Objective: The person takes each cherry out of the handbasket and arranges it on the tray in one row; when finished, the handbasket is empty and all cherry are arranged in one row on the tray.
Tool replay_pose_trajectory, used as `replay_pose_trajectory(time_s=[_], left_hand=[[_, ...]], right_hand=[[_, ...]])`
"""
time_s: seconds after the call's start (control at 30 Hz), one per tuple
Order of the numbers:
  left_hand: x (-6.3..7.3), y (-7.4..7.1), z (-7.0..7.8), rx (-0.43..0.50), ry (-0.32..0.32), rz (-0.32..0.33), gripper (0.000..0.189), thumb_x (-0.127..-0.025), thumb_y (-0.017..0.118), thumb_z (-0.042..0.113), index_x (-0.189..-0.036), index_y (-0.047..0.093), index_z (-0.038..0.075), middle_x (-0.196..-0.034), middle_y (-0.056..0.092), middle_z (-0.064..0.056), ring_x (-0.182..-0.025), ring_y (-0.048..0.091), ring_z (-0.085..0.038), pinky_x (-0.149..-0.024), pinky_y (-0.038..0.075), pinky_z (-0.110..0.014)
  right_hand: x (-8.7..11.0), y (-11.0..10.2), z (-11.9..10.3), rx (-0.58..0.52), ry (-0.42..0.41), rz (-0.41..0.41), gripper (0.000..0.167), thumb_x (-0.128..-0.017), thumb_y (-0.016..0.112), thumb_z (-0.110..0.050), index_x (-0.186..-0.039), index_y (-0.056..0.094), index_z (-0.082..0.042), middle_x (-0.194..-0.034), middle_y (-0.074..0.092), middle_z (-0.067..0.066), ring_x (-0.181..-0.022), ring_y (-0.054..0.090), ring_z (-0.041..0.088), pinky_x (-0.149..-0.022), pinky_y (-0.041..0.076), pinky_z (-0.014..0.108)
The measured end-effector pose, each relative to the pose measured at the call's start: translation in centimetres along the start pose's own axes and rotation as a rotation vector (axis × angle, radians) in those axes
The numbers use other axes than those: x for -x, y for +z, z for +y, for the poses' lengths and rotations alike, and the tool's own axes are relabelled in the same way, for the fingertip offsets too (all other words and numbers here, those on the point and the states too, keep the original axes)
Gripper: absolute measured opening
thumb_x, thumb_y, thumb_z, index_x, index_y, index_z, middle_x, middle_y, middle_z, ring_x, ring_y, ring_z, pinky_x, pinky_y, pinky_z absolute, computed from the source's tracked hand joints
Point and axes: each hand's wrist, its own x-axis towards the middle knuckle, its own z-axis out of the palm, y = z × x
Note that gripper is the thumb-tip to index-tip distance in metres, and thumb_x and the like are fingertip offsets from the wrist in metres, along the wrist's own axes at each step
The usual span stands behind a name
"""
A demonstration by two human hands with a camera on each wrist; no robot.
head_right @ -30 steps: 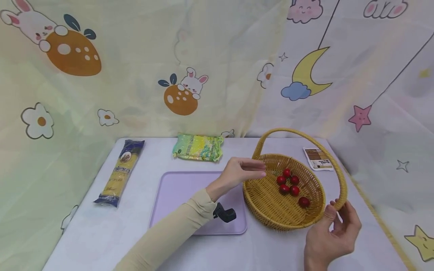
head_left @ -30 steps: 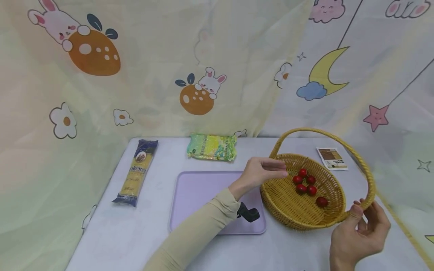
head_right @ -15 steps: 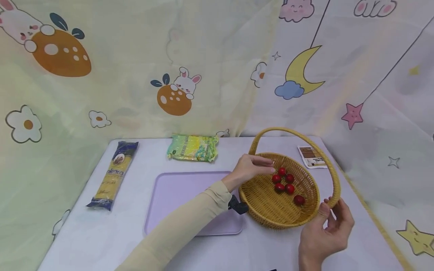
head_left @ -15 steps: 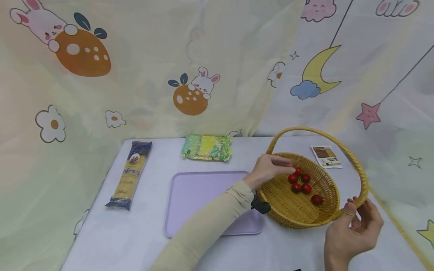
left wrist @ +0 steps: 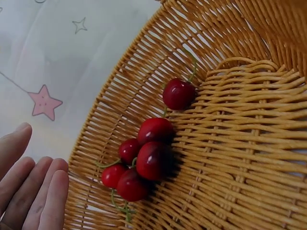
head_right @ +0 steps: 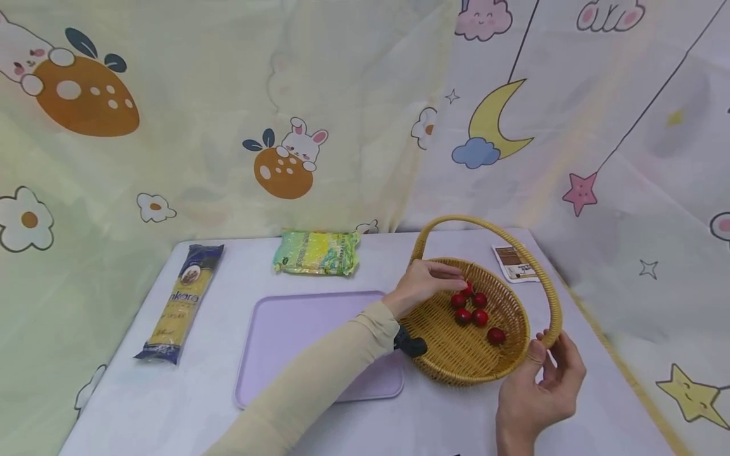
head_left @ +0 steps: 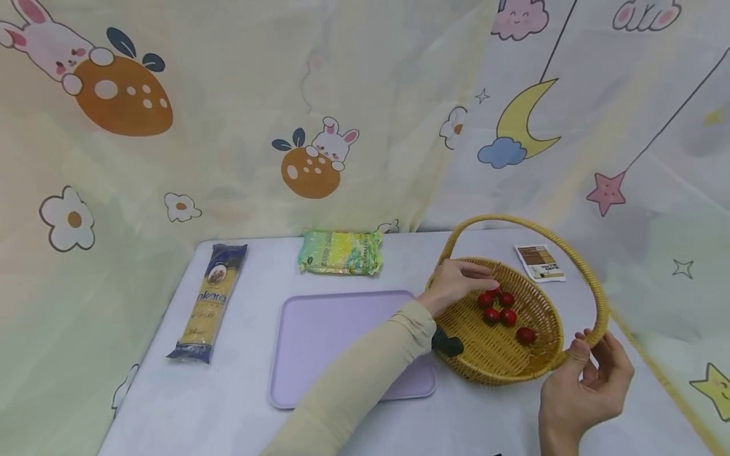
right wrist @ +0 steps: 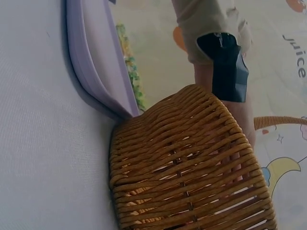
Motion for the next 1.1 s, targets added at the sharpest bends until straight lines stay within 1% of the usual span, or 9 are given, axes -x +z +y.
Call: replay_pose_trajectory(time_s=[0.13,0.23,0.33,0.47,0.57,0.7,0.83,0.93,1.1], left_hand=[[-0.1,0.6,-0.1,0.014,0.003,-0.012,0.031,-0.084,0.09,0.024,-0.112,0.083,0.013,-0.096,0.079,0.014,-0.093,0.067,0.003,-0.09,0.054,-0.023],[-0.1,0.9,-0.5,-0.017,-0.007,-0.008,0.027,-0.084,0.09,0.023,-0.108,0.084,0.013,-0.093,0.079,0.013,-0.092,0.066,0.003,-0.087,0.054,-0.023],[-0.1,1.2,-1.0,-0.06,-0.01,-0.031,0.024,-0.085,0.089,0.022,-0.106,0.084,0.012,-0.09,0.08,0.009,-0.088,0.066,0.001,-0.082,0.054,-0.022],[-0.3,1.6,-1.5,-0.162,0.007,-0.074,0.022,-0.085,0.089,0.021,-0.104,0.085,0.012,-0.09,0.08,0.008,-0.084,0.066,0.001,-0.076,0.054,-0.02],[-0.3,2.0,-1.5,-0.261,0.008,-0.092,0.024,-0.083,0.09,0.022,-0.105,0.084,0.013,-0.091,0.08,0.01,-0.086,0.065,0.003,-0.077,0.053,-0.017],[-0.3,2.4,-1.5,-0.374,-0.007,-0.132,0.029,-0.083,0.091,0.022,-0.11,0.083,0.014,-0.092,0.081,0.011,-0.09,0.066,0.004,-0.078,0.052,-0.015],[-0.2,2.4,-1.5,-0.448,-0.01,-0.171,0.031,-0.083,0.09,0.02,-0.113,0.083,0.017,-0.095,0.081,0.011,-0.088,0.068,0.005,-0.077,0.052,-0.013],[-0.1,2.5,-1.6,-0.49,-0.009,-0.177,0.032,-0.082,0.091,0.018,-0.113,0.083,0.018,-0.096,0.081,0.011,-0.085,0.068,0.005,-0.075,0.052,-0.012],[-0.1,2.5,-1.7,-0.564,0.002,-0.19,0.032,-0.08,0.092,0.017,-0.111,0.083,0.019,-0.098,0.08,0.011,-0.085,0.067,0.004,-0.072,0.05,-0.012]], right_hand=[[0.0,0.0,0.3,0.073,0.013,-0.011,0.035,-0.099,0.068,-0.008,-0.133,0.064,0.001,-0.12,0.066,-0.002,-0.109,0.068,0.018,-0.093,0.056,0.018],[0.1,-0.1,0.4,0.092,0.016,-0.017,0.035,-0.1,0.067,-0.006,-0.134,0.063,0.001,-0.121,0.066,-0.003,-0.11,0.068,0.017,-0.094,0.055,0.018],[0.2,-0.1,0.3,0.087,0.005,-0.022,0.035,-0.1,0.067,-0.005,-0.134,0.063,0.002,-0.121,0.066,-0.004,-0.109,0.067,0.016,-0.094,0.055,0.018],[0.2,0.0,0.2,0.04,-0.017,-0.014,0.033,-0.1,0.067,-0.004,-0.132,0.064,0.004,-0.118,0.067,-0.002,-0.107,0.068,0.015,-0.093,0.056,0.018],[0.1,-0.1,0.4,0.014,-0.011,0.003,0.033,-0.099,0.068,-0.004,-0.13,0.064,0.005,-0.116,0.068,0.001,-0.105,0.068,0.016,-0.092,0.056,0.018],[-0.1,-0.3,0.9,0.069,0.013,0.011,0.035,-0.099,0.069,-0.008,-0.132,0.065,0.001,-0.116,0.069,-0.004,-0.106,0.069,0.016,-0.092,0.056,0.018],[-0.1,-0.8,1.5,0.149,0.004,-0.019,0.038,-0.1,0.068,-0.013,-0.138,0.064,-0.007,-0.118,0.068,-0.009,-0.109,0.069,0.014,-0.092,0.055,0.017],[-0.1,-1.0,1.7,0.177,0.02,-0.032,0.04,-0.1,0.067,-0.016,-0.14,0.062,-0.011,-0.119,0.068,-0.009,-0.111,0.068,0.013,-0.093,0.055,0.017],[-0.1,-0.8,1.3,0.186,0.066,-0.024,0.04,-0.1,0.067,-0.017,-0.14,0.062,-0.011,-0.119,0.067,-0.01,-0.112,0.068,0.012,-0.094,0.054,0.016]])
